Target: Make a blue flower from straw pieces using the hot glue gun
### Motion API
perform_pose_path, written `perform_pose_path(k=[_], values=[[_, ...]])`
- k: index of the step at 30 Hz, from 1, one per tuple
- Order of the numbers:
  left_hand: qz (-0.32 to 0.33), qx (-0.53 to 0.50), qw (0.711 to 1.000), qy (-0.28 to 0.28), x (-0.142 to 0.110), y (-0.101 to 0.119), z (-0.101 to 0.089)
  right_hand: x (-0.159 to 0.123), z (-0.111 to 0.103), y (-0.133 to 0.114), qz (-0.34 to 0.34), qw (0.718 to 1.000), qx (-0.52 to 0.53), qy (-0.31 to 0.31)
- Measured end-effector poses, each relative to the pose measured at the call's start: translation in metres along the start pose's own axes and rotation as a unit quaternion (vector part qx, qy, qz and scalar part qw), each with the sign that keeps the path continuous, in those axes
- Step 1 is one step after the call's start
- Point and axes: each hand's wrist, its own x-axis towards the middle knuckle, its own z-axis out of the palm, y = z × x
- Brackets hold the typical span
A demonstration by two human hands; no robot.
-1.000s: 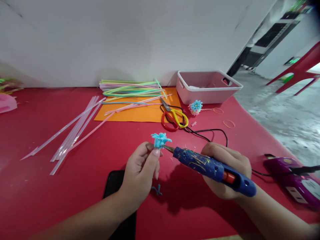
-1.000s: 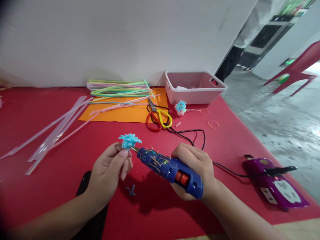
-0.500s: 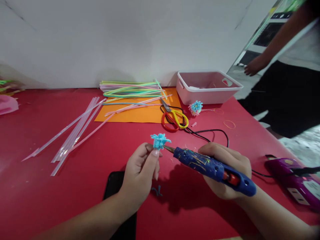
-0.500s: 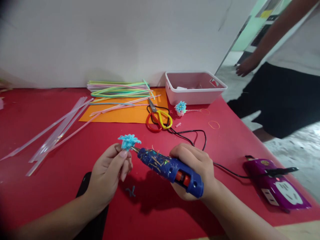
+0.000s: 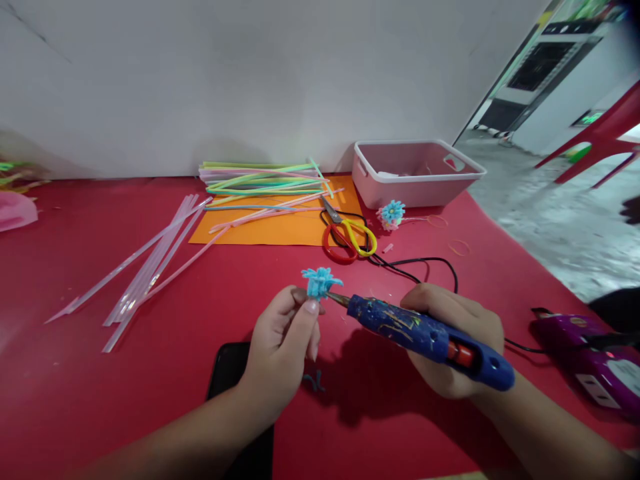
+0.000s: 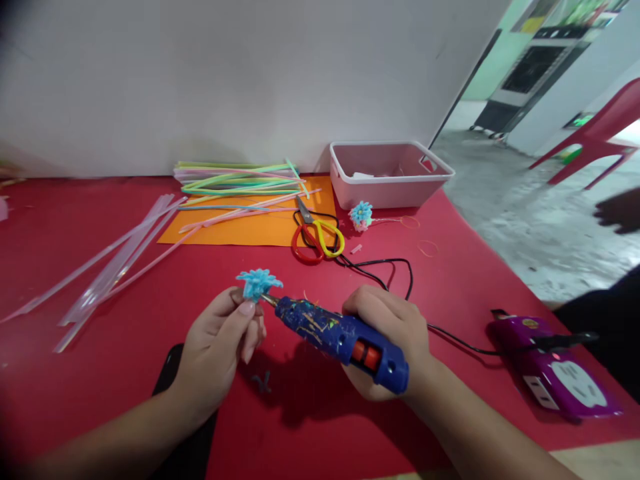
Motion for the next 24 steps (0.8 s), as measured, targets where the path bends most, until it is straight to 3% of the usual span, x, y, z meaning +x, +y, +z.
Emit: perform_pose_path(k=[24], values=[[-0.015, -0.008, 1.000, 0.001, -0.0009, -0.0017, -0.0010, -0.0019, 0.0002, 0.0019, 0.008, 0.999, 0.049, -0.001]])
